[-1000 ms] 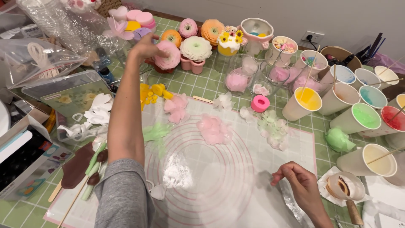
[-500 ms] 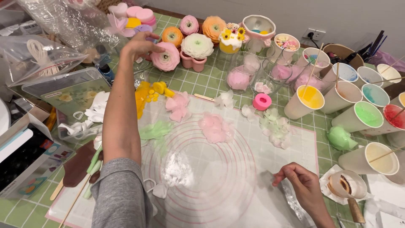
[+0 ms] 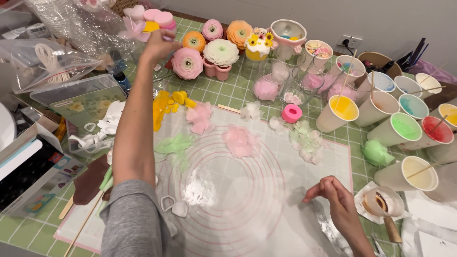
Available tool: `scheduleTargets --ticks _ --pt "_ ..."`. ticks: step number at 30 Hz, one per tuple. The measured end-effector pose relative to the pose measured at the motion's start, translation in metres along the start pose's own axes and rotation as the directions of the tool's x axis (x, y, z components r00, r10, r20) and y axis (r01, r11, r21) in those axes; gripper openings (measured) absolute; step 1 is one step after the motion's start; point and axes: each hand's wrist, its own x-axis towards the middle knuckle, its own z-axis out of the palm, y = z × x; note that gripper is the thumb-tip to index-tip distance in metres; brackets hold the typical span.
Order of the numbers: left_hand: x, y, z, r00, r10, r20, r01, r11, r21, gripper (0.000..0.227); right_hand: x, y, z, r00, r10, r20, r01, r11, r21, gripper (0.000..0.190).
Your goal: Assembling a decorative wax flower by shaping pink petals around a stem and trimming with scissors.
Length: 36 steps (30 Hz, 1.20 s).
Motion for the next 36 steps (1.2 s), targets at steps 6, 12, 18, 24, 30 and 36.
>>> scheduleTargets --ticks 6,12,18,24,30,36 --pt "-0.127 0.104 0.044 0.694 0.593 -0.407 -0.601 0.79 0.126 0.026 -0.017 -0.003 0.001 0.986 -0.138 -0.094 0.14 0.99 0.014 0.045" --pt "-0.335 0.177 0.203 0.784 0.618 0.052 -0.458 0.633 -0.624 0.015 -0.059 -0.004 0.0 0.952 -0.202 -0.23 0.221 0.973 0.06 0.047" --pt "-0.469 0.228 0.318 0.674 0.598 0.434 -0.047 0.621 -0.782 0.012 -0.129 0.005 -0.043 0.906 -0.228 -0.357 0.273 0.959 0.081 0.031" --pt "-0.504 0.235 0.448 0.573 0.633 0.521 0.026 0.621 -0.783 0.011 -0.18 0.007 -0.105 0.812 -0.262 -0.522 0.359 0.929 0.092 0.018" --pt "-0.541 0.227 0.514 0.54 0.612 0.577 0.014 0.679 -0.734 0.016 -0.213 0.023 -0.134 0.753 -0.187 -0.631 0.297 0.952 0.072 0.019" --pt "-0.579 0.253 0.487 0.663 0.491 0.564 0.008 0.75 -0.662 0.017 -0.222 0.007 -0.127 0.633 -0.188 -0.751 0.296 0.955 0.01 0.012"
